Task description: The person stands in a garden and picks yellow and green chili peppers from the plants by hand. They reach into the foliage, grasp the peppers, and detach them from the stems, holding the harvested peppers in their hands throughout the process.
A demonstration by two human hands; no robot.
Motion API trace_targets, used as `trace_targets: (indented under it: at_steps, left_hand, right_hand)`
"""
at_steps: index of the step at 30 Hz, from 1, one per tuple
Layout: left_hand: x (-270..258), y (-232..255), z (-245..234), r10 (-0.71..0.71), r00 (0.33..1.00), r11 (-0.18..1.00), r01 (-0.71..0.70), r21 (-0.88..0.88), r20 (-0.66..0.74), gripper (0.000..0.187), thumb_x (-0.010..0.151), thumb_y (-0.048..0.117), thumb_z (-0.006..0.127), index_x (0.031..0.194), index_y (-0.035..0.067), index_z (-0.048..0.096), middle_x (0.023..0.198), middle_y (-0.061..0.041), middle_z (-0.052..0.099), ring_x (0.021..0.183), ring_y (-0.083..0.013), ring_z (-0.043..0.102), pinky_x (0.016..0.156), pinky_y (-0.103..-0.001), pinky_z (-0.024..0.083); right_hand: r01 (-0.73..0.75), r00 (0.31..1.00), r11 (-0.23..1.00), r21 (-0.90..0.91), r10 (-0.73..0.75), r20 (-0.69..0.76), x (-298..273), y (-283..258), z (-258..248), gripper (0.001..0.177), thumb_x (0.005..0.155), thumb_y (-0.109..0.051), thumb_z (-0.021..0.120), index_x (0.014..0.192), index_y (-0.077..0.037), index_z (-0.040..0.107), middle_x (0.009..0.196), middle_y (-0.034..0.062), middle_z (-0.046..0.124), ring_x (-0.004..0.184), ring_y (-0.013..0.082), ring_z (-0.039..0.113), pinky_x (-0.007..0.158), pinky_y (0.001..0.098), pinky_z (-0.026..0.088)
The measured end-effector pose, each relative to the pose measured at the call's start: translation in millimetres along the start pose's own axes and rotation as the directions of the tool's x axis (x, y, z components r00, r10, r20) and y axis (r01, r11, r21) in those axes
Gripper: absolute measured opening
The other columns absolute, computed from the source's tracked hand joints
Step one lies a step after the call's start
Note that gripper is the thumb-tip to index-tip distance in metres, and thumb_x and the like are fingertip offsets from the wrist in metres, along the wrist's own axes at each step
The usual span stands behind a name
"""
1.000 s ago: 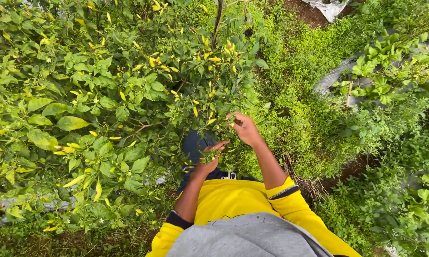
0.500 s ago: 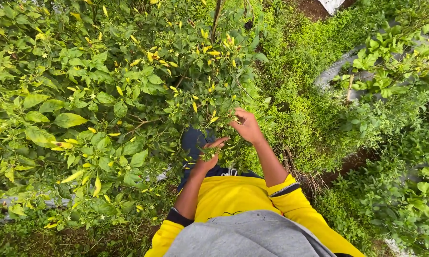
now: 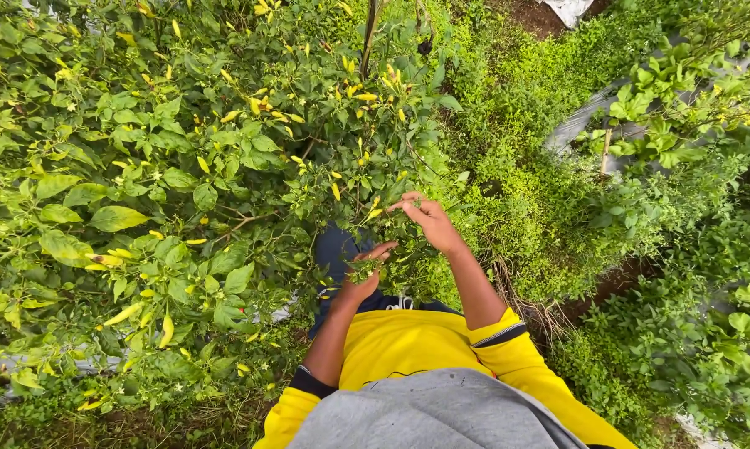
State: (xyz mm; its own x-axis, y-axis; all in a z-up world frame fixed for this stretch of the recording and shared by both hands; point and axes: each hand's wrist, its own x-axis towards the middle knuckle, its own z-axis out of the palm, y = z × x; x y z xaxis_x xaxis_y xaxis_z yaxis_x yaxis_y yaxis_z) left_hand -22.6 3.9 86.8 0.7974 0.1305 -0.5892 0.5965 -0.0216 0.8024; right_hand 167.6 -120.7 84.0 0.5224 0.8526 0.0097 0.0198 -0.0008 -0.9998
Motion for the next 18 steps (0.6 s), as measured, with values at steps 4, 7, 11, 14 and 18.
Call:
trace_targets:
  at_steps: [4, 7, 11, 14, 18]
  left_hand:
    - [32, -45, 18, 0.249, 0.942, 0.963, -0.215, 0.164, -0.224, 0.049, 0.107, 0.013, 0.040, 0.146, 0.034, 0.062, 0.110, -0.020, 0.075, 0.091, -0.0433, 0.068, 0.083, -0.049, 0.052]
    - [42, -44, 16, 0.208, 0.959, 0.963, -0.166, 0.210, -0.194, 0.043, 0.112, 0.024, 0.038, 0.147, 0.039, 0.058, 0.132, -0.007, 0.069, 0.124, -0.0350, 0.063, 0.099, -0.052, 0.051]
    - [29, -32, 22, 0.532, 0.819, 0.835, -0.550, -0.030, -0.217, 0.054, 0.104, -0.007, 0.035, 0.147, 0.017, 0.056, 0.143, -0.021, 0.058, 0.127, -0.0567, 0.050, 0.106, -0.076, 0.036]
    - [23, -22, 18, 0.550, 0.801, 0.830, -0.555, 0.050, -0.236, 0.055, 0.099, -0.011, 0.040, 0.143, 0.016, 0.058, 0.147, -0.017, 0.057, 0.122, -0.0522, 0.055, 0.104, -0.073, 0.038]
    - [30, -21, 11, 0.597, 0.769, 0.793, -0.525, 0.308, -0.227, 0.041, 0.098, -0.009, 0.048, 0.123, 0.014, 0.071, 0.152, -0.014, 0.050, 0.122, -0.0480, 0.055, 0.100, -0.075, 0.039]
  right_hand:
    - [-0.189, 0.981, 0.979, 0.078, 0.192, -0.034, 0, 9, -4, 0.044, 0.118, -0.027, 0.043, 0.122, 0.005, 0.073, 0.147, 0.0265, 0.052, 0.144, 0.0455, 0.041, 0.120, 0.0626, 0.037]
    - [-0.239, 0.969, 0.960, 0.143, 0.245, -0.026, 3, 36, -15, 0.054, 0.119, -0.035, 0.035, 0.132, 0.008, 0.066, 0.157, 0.0350, 0.037, 0.156, 0.0557, 0.022, 0.123, 0.0695, 0.031]
    - [-0.096, 0.982, 0.936, 0.337, 0.144, -0.120, 2, 112, -30, 0.043, 0.118, -0.023, 0.045, 0.142, 0.011, 0.057, 0.144, 0.0313, 0.058, 0.133, 0.0456, 0.058, 0.115, 0.0613, 0.048]
    - [-0.057, 0.975, 0.934, 0.352, 0.128, -0.182, 1, 90, -25, 0.046, 0.116, -0.016, 0.050, 0.145, 0.019, 0.047, 0.139, 0.0364, 0.060, 0.122, 0.0452, 0.066, 0.110, 0.0585, 0.054]
    - [-0.079, 0.964, 0.928, 0.363, 0.164, -0.210, 6, 51, -15, 0.052, 0.117, -0.018, 0.047, 0.151, 0.021, 0.038, 0.141, 0.0403, 0.057, 0.122, 0.0463, 0.068, 0.110, 0.0570, 0.057]
